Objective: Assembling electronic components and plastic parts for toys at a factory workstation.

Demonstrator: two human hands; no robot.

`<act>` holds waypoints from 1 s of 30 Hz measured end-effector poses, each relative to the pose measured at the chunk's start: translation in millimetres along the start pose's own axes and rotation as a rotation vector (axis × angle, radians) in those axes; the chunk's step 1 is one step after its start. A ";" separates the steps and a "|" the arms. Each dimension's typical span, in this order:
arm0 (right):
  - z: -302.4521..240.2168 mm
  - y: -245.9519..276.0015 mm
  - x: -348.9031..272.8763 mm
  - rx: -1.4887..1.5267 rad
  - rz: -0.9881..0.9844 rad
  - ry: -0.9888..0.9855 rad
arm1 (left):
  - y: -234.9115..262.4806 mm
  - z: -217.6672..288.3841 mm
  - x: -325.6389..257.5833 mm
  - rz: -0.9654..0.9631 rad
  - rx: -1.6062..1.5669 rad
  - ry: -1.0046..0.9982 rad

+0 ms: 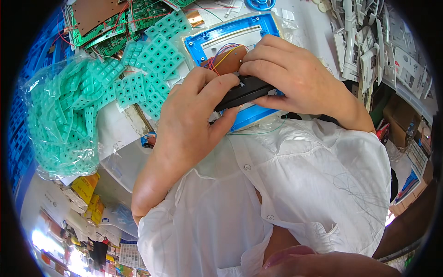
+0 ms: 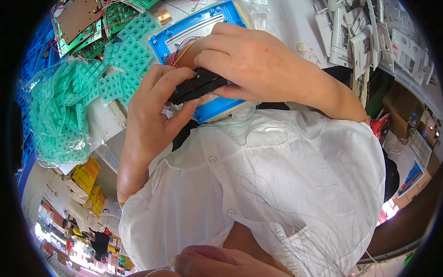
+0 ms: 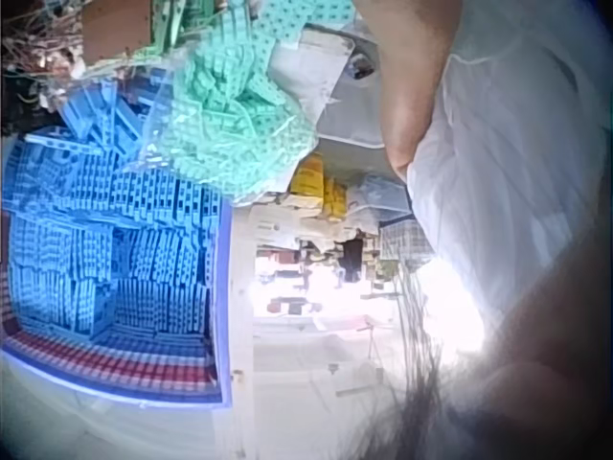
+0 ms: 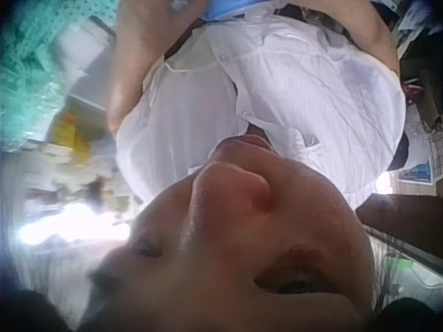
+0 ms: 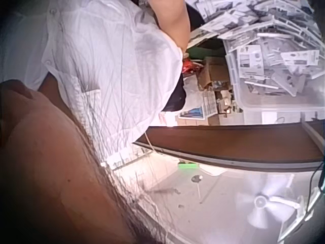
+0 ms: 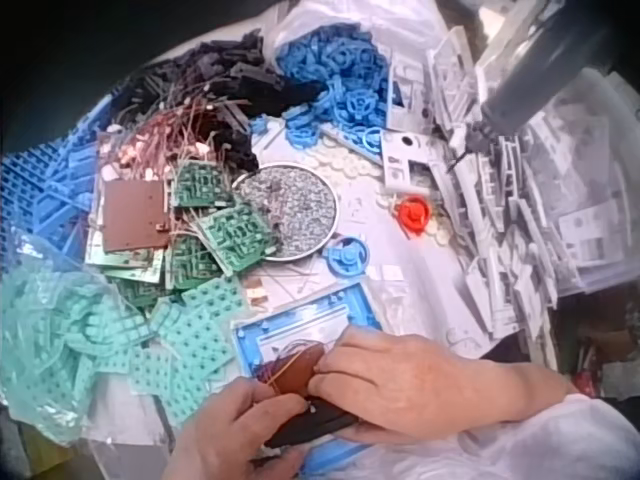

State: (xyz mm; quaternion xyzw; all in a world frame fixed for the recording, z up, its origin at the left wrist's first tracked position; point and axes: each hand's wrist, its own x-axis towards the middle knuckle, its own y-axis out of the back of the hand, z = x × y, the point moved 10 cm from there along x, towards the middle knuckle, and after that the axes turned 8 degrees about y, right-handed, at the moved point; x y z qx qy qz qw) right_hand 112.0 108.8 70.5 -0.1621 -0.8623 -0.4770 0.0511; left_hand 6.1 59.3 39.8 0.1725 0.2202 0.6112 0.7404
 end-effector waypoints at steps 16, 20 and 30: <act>-1.3 10.6 3.3 0.030 -0.007 0.022 | 8.2 -2.5 -14.0 0.177 0.015 -0.025; -1.2 11.3 4.8 0.020 -0.020 0.046 | 7.9 -1.1 -16.5 0.185 0.037 -0.034; 9.0 1.4 14.5 -0.072 -0.175 -0.008 | 10.8 -0.7 -17.3 0.213 0.077 -0.060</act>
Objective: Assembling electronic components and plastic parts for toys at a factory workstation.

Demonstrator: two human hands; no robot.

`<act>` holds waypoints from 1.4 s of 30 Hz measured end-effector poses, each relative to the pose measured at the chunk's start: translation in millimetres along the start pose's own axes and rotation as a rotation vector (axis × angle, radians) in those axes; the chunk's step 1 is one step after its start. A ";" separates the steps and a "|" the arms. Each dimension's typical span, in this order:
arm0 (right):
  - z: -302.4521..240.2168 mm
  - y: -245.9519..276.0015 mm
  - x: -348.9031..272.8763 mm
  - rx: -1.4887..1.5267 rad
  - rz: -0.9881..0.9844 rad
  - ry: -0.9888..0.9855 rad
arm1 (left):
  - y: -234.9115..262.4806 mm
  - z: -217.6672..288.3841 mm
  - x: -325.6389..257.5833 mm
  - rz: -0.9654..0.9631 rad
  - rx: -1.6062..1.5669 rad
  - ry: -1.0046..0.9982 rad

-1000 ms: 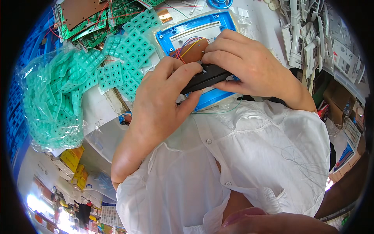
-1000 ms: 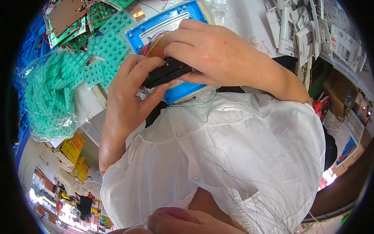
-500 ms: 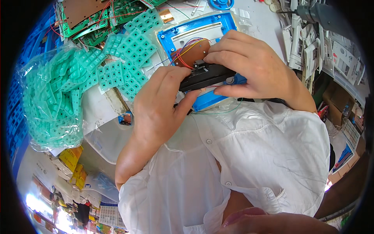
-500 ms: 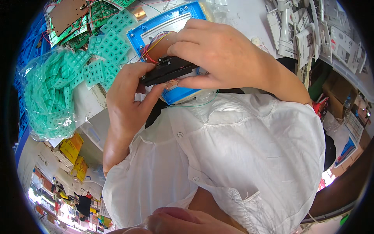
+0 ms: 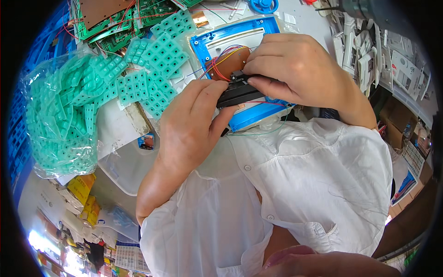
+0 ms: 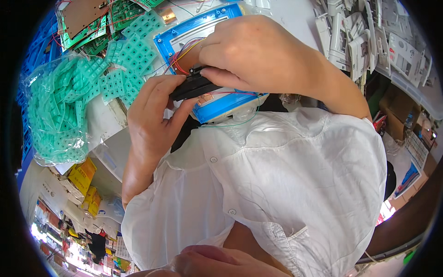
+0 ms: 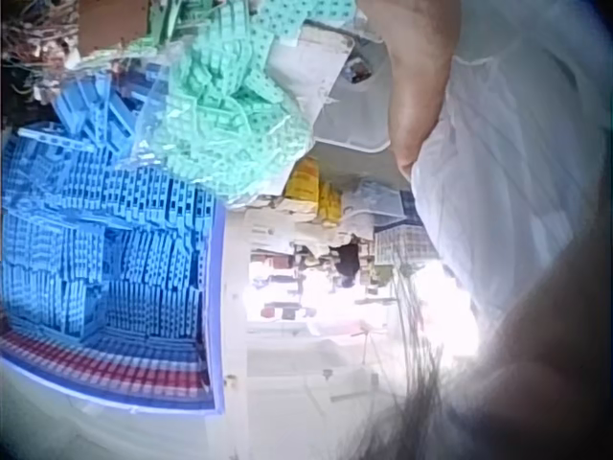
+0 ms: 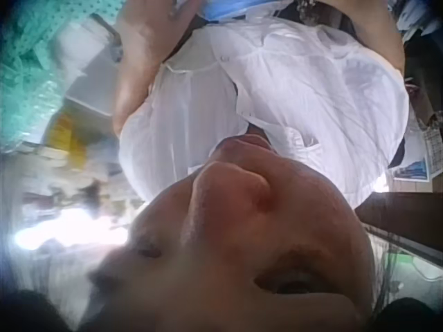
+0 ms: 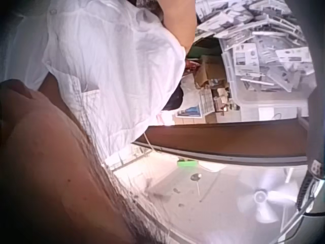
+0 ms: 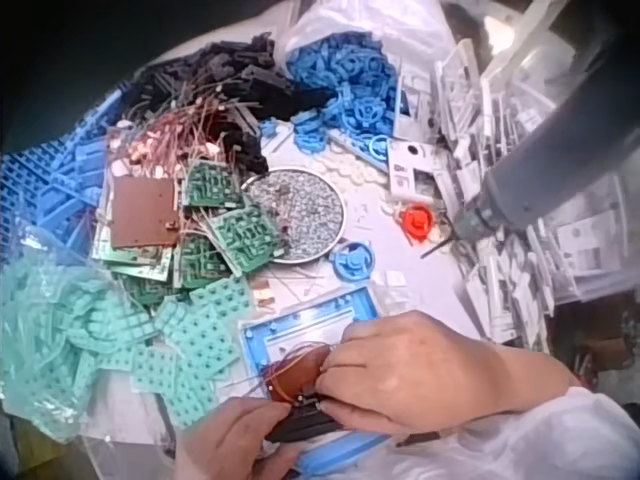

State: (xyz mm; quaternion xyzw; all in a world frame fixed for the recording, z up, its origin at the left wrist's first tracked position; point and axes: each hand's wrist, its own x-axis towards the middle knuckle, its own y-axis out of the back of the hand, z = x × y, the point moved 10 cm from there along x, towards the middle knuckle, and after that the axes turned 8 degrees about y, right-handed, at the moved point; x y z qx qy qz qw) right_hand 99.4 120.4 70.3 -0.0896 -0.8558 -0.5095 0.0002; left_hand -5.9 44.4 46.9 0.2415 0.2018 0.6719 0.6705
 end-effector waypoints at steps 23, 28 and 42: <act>7.8 -17.7 67.5 0.102 -0.513 0.006 | -1.3 1.4 -3.1 0.012 -0.027 -0.083; 14.6 -21.5 60.6 0.030 -0.468 -0.086 | -3.2 7.1 -3.4 0.034 0.001 -0.138; 9.7 -1.9 -24.2 0.190 0.144 -0.021 | -7.4 -2.8 2.9 -0.021 -0.058 0.039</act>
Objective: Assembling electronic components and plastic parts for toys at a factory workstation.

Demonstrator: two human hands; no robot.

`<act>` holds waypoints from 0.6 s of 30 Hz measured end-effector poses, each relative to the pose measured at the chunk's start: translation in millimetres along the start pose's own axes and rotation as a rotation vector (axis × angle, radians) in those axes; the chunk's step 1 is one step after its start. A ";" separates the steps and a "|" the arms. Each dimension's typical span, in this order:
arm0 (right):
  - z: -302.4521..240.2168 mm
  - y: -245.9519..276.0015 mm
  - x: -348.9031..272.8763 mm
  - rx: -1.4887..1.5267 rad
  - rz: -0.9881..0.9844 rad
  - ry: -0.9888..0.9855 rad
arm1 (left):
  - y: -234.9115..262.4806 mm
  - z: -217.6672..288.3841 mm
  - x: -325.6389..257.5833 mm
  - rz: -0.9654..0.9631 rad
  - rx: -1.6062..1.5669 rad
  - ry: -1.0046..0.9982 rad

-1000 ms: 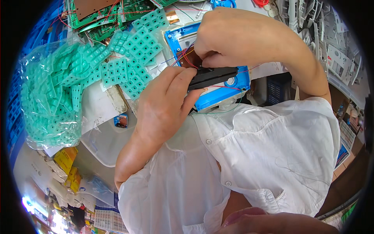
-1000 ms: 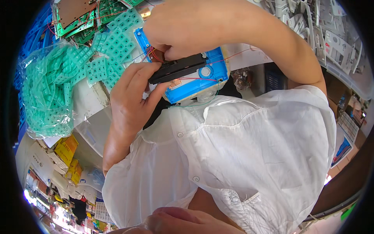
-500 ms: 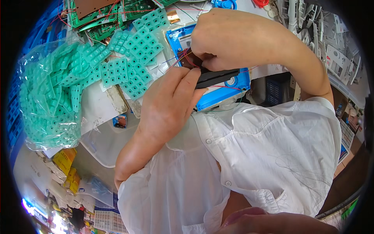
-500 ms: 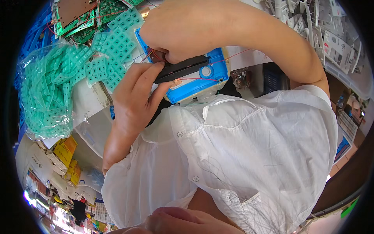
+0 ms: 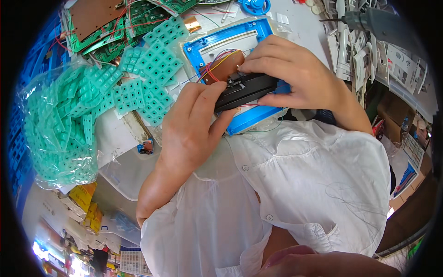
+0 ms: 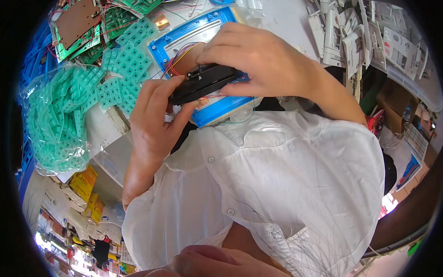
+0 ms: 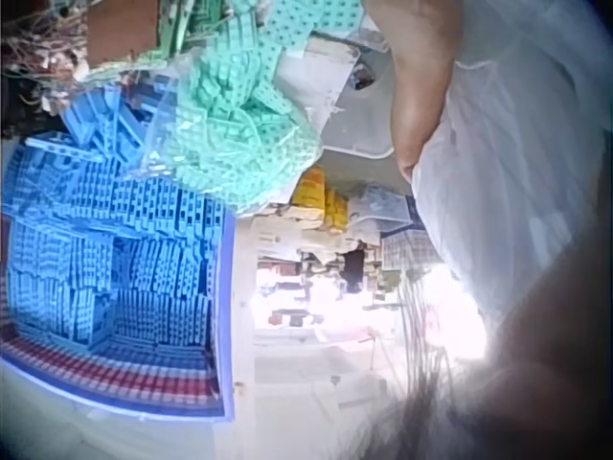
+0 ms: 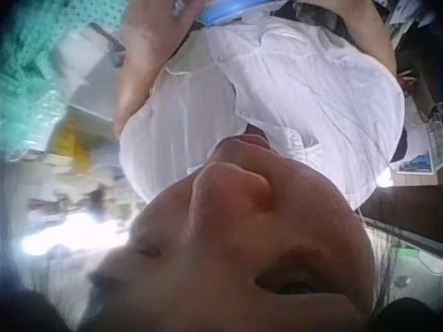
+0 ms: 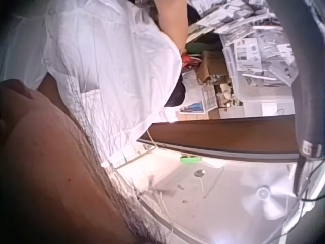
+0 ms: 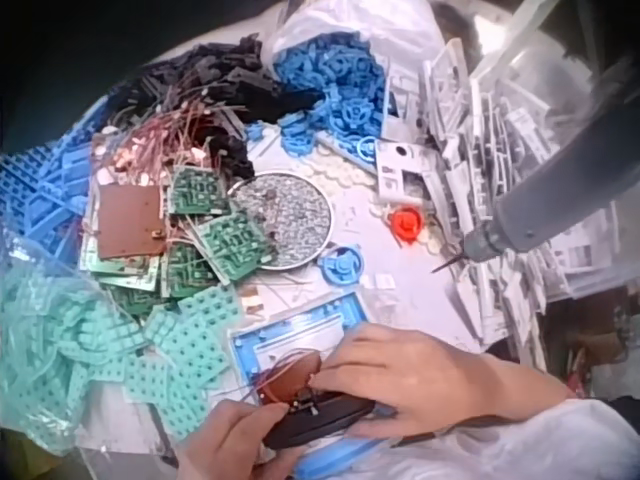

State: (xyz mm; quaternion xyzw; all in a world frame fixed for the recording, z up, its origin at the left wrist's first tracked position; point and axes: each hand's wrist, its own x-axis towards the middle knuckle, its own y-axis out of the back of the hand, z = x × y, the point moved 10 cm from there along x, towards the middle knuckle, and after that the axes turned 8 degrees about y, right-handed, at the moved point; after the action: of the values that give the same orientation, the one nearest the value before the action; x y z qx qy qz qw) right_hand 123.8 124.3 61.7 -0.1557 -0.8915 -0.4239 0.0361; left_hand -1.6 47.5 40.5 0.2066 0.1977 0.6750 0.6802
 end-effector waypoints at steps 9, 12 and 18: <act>2.3 0.5 -9.4 0.031 0.095 0.030 | -0.7 4.9 4.5 -0.021 0.012 -0.036; 2.2 -0.5 -9.3 0.024 0.083 0.047 | -1.4 6.7 4.4 -0.039 0.017 -0.045; 1.1 -0.5 -7.3 0.025 0.056 0.047 | -3.4 6.0 3.9 -0.033 -0.004 -0.040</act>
State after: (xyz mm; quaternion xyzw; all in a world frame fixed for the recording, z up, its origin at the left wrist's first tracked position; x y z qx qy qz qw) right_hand 130.7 123.0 59.3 -0.1702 -0.8909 -0.4150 0.0710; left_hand 4.5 51.4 43.7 0.2155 0.1861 0.6598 0.6954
